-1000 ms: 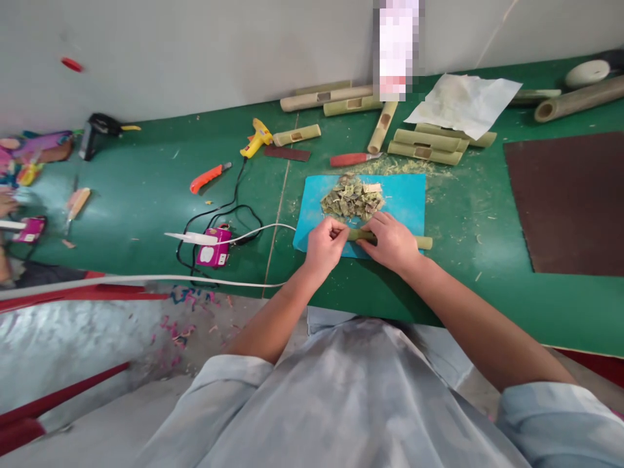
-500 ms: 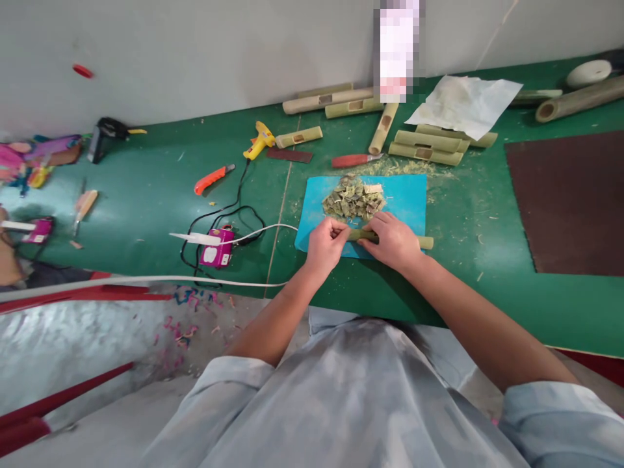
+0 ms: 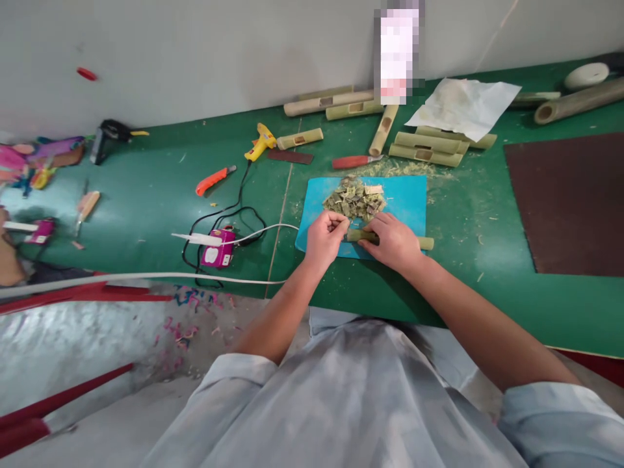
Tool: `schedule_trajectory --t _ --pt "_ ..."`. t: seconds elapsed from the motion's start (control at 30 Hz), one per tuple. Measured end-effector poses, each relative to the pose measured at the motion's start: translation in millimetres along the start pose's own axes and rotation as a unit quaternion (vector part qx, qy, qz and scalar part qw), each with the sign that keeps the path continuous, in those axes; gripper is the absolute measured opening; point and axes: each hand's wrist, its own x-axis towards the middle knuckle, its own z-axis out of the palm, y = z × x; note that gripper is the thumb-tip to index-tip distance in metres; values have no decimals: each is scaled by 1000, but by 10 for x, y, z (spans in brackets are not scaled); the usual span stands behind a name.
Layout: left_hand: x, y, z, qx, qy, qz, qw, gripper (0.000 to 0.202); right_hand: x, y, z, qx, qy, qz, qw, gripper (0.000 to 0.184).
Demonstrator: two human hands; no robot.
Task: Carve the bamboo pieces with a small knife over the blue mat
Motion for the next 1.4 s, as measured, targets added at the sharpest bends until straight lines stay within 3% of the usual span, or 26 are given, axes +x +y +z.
schedule_trajectory --t 0.37,0.97,1.4 --pt "-195 -88 -49 -11 -21 -19 1000 11 9 3 -3 0 0 -1 1000 12" --pt "-159 -45 -76 -23 -22 1 999 13 1 1 -8 -12 -2 -7 1000 13" --pt "-155 -90 -82 -31 0 -51 998 21 8 -10 -27 -12 -7 -5 1000 13"
